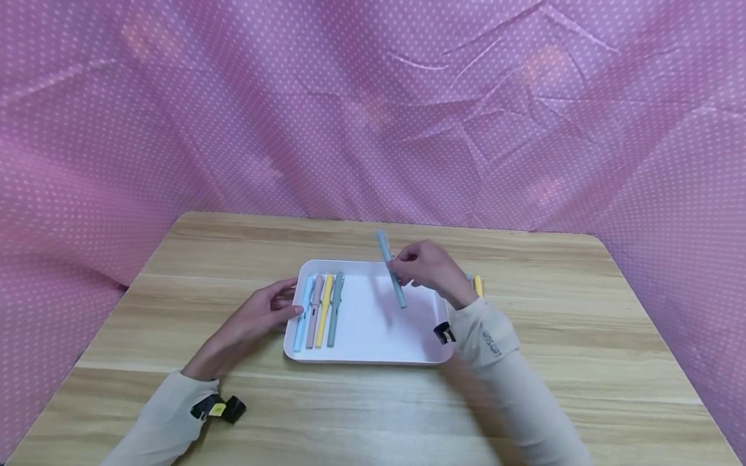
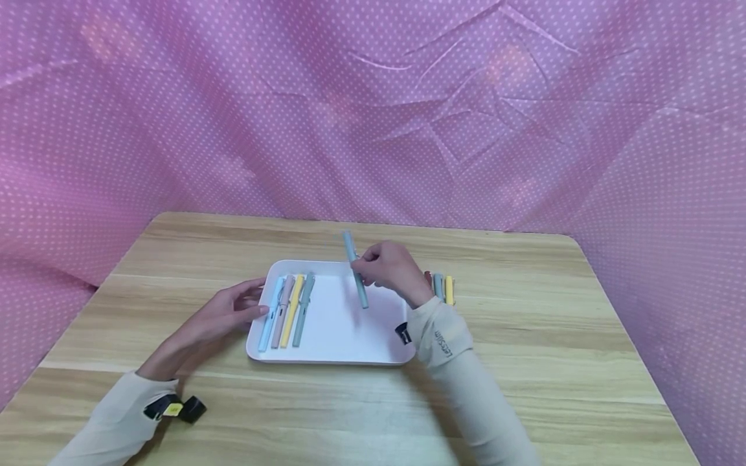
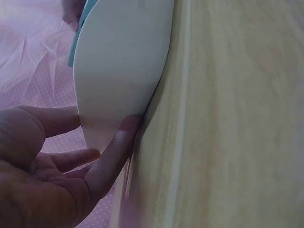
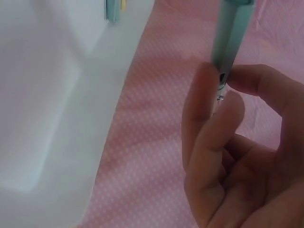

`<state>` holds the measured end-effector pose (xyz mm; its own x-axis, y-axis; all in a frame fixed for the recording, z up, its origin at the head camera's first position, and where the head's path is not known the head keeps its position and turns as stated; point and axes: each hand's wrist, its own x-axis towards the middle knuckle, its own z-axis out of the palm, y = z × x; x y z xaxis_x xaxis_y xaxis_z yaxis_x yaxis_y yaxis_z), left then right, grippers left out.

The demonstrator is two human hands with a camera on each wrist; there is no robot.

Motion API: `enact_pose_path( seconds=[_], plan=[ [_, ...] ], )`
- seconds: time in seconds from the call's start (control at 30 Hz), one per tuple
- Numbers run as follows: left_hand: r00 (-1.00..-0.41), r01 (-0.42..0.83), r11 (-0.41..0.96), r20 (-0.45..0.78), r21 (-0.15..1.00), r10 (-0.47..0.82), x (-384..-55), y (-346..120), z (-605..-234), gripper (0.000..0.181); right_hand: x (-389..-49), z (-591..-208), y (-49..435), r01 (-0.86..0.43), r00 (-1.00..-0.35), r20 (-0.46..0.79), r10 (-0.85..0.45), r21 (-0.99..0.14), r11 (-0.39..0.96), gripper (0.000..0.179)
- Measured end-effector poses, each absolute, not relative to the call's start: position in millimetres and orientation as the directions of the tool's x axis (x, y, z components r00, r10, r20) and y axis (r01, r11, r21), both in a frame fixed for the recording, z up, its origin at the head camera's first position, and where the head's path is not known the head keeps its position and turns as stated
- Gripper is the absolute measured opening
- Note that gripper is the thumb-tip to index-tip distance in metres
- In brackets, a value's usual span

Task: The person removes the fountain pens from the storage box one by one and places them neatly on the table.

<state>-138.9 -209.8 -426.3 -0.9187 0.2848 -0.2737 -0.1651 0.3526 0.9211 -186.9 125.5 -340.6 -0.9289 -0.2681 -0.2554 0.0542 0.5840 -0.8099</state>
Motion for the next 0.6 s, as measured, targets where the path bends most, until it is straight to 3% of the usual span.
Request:
enact_pose_path(
  seconds=[0.2,0.6],
  plan=[
    [-0.918,-0.171,0.355,-0.279,0.919,0.282,-138.1,-209.4,-425.4,0.075,-184.8,-336.9,152.0,0.032,-0.948,-0.21,-0.241,-0.814,0.58,0.027],
    [-0.919,-0.174,0.361,-0.283,0.916,0.275,-138.5,-208.7,-426.0,0.074,-176.9,-328.2,199.8,0.094,-0.957,-0.235,-0.172,-0.809,0.58,0.035]
  ],
)
